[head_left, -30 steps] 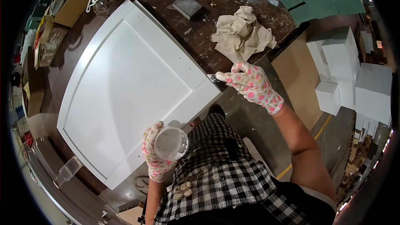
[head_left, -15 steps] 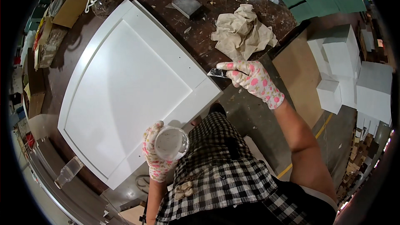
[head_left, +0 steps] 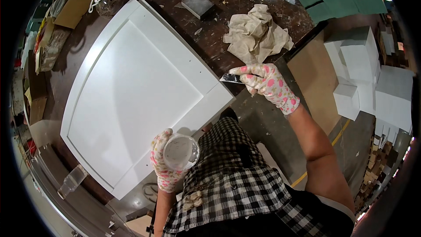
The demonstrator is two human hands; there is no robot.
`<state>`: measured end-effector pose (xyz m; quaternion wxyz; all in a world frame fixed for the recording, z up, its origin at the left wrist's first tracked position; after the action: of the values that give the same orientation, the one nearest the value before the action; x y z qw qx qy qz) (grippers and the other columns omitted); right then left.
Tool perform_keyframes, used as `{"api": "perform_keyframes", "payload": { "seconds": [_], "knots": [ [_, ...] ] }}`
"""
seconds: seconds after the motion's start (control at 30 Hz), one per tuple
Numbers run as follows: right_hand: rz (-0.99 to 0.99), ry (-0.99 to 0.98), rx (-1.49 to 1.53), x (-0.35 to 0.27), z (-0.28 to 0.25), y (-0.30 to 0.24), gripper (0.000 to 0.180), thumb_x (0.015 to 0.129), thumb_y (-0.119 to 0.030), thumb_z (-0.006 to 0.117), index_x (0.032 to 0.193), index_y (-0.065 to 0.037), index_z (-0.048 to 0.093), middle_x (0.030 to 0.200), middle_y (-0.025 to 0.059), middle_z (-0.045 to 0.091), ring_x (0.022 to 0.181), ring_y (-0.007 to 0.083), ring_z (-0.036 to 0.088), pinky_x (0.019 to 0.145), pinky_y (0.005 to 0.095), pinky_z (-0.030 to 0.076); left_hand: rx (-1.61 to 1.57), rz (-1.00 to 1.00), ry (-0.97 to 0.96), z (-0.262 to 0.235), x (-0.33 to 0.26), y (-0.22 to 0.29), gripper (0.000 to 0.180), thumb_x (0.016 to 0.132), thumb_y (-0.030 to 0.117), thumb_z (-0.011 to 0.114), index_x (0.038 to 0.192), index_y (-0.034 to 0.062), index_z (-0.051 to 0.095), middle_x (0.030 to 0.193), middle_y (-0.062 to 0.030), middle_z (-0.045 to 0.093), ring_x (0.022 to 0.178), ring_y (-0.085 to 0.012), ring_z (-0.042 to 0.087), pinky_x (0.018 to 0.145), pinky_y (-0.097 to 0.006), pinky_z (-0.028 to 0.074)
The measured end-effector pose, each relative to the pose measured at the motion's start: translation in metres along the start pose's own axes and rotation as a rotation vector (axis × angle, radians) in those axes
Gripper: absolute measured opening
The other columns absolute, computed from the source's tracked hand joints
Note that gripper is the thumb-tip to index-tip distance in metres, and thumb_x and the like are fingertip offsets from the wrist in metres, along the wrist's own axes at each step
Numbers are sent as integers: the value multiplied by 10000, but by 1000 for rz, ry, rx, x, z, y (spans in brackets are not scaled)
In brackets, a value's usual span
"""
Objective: The person wipes a white cabinet door with a cloth, sands the edges with a block, applies a white substance to holes using a putty knife, and wipes the surface again.
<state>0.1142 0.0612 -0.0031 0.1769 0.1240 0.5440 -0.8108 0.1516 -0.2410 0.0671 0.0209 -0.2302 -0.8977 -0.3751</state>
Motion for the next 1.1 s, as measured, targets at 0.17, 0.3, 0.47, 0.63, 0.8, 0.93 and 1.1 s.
{"api": "perform_keyframes", "payload": {
  "seconds": [0.17,0.3,0.47,0.63,0.8,0.93,1.1],
  "knots": [
    [54,42,-189,3,5,-1,243,937,-104,553,1137,-3,648,718,-56,499,612,32,423,554,181,371,-11,5,1,-1,1,1,768,614,170,844,1281,66,476,1188,-115,600,1091,-281,555,923,-399,449],
    [-21,27,-48,-2,-7,9,342,911,-187,627,1185,17,614,736,-56,524,632,36,467,556,178,381,-58,-10,8,0,3,5,762,613,152,843,1276,59,478,1196,-131,583,1094,-280,554,908,-389,465],
    [24,21,6,-8,7,2,269,921,-122,585,1164,-17,633,718,-62,528,614,22,463,518,162,346,-122,1,1,1,4,3,759,620,141,839,1278,55,470,1218,-145,558,1103,-283,549,915,-383,472],
    [52,134,-102,-13,-2,8,249,921,-39,525,1135,-33,652,696,-70,481,594,7,407,485,137,284,-48,42,-21,2,0,-3,792,628,149,837,1303,56,433,1219,-146,557,1130,-284,536,926,-387,470],
    [-47,57,24,-22,14,1,300,891,-10,526,1177,9,616,738,-59,467,621,20,394,536,149,342,8,95,-27,2,-2,-3,805,654,176,830,1326,58,403,1240,-140,543,1159,-283,523,958,-395,452],
    [-117,42,-60,-18,51,0,369,836,54,516,1189,5,612,751,-51,502,624,19,393,575,169,375,-87,82,-34,5,-2,-8,803,671,210,830,1333,68,398,1262,-129,530,1182,-285,511,981,-396,434],
    [-49,138,-314,-13,58,-2,290,879,27,523,1144,8,637,735,-72,475,595,0,372,532,153,330,-158,92,-34,9,-2,-10,788,673,241,833,1321,79,413,1265,-120,530,1168,-287,521,962,-397,440]
  ]
}}
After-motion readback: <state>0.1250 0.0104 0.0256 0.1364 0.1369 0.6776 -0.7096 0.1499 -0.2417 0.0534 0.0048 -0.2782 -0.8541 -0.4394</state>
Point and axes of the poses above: each hand's wrist, its own x-axis towards the middle knuckle, its own z-axis out of the palm, y = z × x, the point moved 6 cm from there along x, towards the middle knuckle
